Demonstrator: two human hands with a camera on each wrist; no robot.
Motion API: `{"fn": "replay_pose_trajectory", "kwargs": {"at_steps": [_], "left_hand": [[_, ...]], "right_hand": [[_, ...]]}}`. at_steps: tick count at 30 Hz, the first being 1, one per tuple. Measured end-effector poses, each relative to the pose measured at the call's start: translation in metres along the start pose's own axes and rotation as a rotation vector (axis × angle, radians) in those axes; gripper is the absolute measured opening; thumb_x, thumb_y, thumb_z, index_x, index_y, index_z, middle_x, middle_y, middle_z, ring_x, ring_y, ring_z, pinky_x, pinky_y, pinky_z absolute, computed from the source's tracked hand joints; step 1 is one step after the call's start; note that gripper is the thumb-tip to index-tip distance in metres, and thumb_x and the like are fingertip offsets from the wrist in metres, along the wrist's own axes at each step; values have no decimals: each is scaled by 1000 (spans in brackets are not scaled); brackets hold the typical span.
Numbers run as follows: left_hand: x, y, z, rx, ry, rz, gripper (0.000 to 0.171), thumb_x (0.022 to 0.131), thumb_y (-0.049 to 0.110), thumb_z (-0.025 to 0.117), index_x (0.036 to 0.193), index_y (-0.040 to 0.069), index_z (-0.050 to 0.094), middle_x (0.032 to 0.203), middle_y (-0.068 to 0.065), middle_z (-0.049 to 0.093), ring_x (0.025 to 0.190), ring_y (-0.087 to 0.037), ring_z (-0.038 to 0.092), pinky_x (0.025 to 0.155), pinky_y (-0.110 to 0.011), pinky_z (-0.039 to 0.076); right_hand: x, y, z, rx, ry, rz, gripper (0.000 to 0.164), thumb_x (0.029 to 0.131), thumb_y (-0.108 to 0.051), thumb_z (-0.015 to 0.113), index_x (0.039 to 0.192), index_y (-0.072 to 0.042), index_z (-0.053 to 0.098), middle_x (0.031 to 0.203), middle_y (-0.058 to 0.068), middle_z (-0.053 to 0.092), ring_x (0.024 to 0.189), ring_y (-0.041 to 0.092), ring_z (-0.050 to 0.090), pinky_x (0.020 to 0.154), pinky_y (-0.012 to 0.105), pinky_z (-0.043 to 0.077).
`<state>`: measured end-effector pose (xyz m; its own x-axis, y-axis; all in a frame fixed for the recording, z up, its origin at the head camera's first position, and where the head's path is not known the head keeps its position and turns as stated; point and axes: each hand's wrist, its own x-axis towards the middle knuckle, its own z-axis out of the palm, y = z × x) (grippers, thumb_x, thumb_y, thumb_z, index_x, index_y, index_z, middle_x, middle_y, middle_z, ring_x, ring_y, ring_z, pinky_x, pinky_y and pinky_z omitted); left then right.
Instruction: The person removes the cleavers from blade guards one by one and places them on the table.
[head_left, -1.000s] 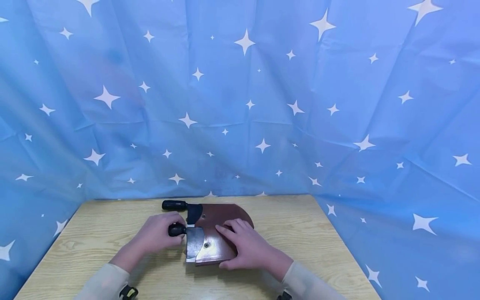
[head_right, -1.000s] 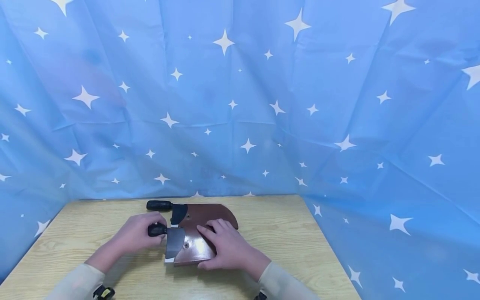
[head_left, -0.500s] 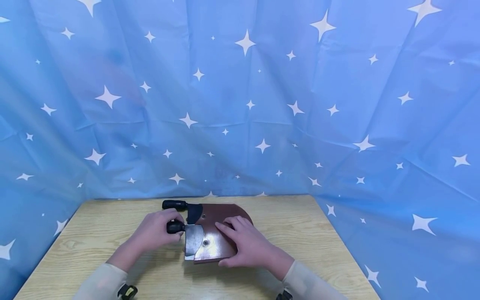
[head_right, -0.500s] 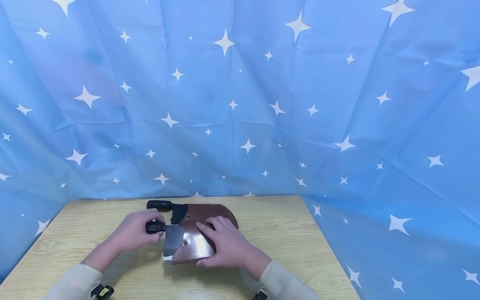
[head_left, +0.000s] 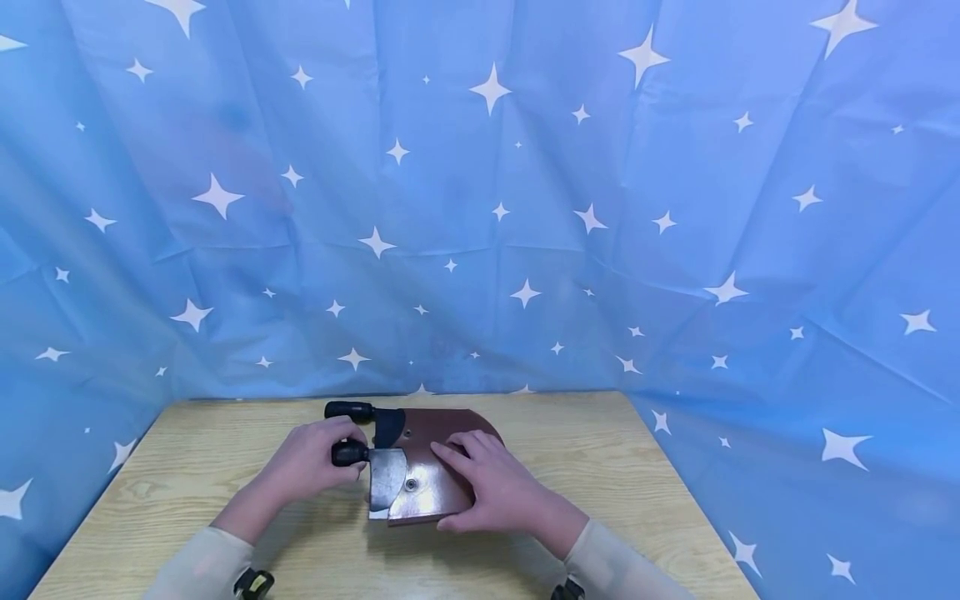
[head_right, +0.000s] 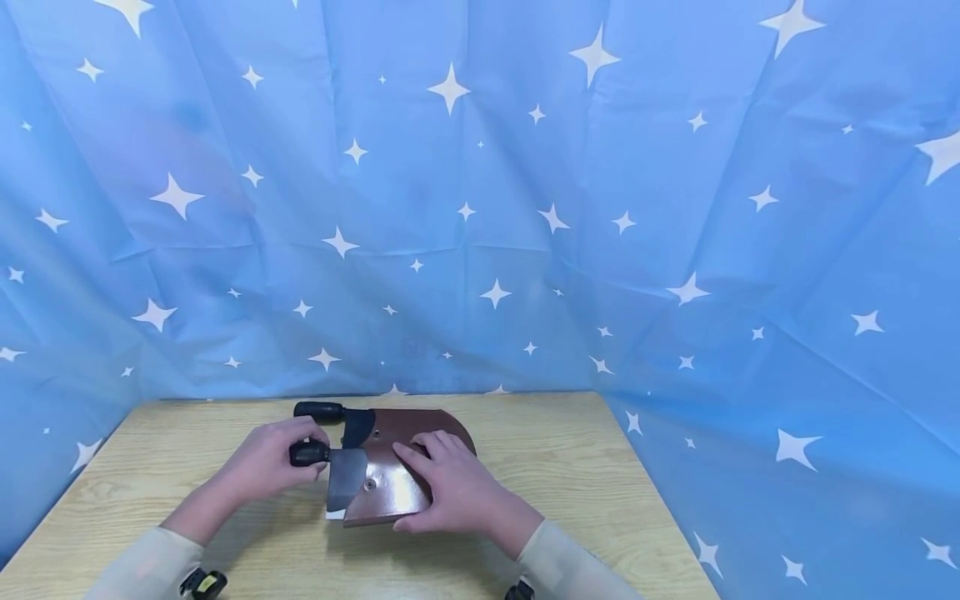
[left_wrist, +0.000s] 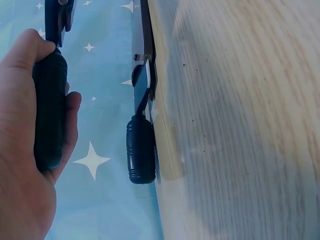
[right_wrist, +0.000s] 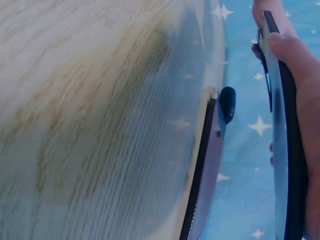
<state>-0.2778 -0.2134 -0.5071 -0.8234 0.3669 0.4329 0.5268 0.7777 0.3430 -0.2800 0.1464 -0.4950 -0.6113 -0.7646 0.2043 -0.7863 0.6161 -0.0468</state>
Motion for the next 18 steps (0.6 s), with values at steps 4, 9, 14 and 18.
{"fn": "replay_pose_trajectory", "kwargs": {"at_steps": [4,9,14,18], "left_hand": [[1,-1,0,9,10,14,27,80,33,92,100,36,74,96,25,62,84,-5,63,74,-37,54],[2,-1,-1,13,17,23,27,79,33,92,99,36,74,95,25,62,84,-5,64,74,-37,55],[2,0,-1,13,18,26,27,79,33,92,99,36,74,95,25,61,83,-5,63,74,-37,55],[2,-1,-1,15,18,28,27,80,33,92,99,36,74,95,24,62,83,-4,63,74,-37,55]], "right_hand": [[0,2,1,-1,4,-6,111,87,-84,73,172,-21,42,158,1,50,143,20,47,125,46,37],[-1,2,0,-2,5,-2,111,86,-84,73,173,-23,41,157,1,50,143,19,47,125,46,38],[-1,3,0,0,3,3,111,86,-85,73,174,-26,39,157,1,50,143,19,47,125,45,38],[-1,3,0,0,6,-2,111,86,-86,72,173,-25,40,156,1,51,142,20,47,124,46,39]]}}
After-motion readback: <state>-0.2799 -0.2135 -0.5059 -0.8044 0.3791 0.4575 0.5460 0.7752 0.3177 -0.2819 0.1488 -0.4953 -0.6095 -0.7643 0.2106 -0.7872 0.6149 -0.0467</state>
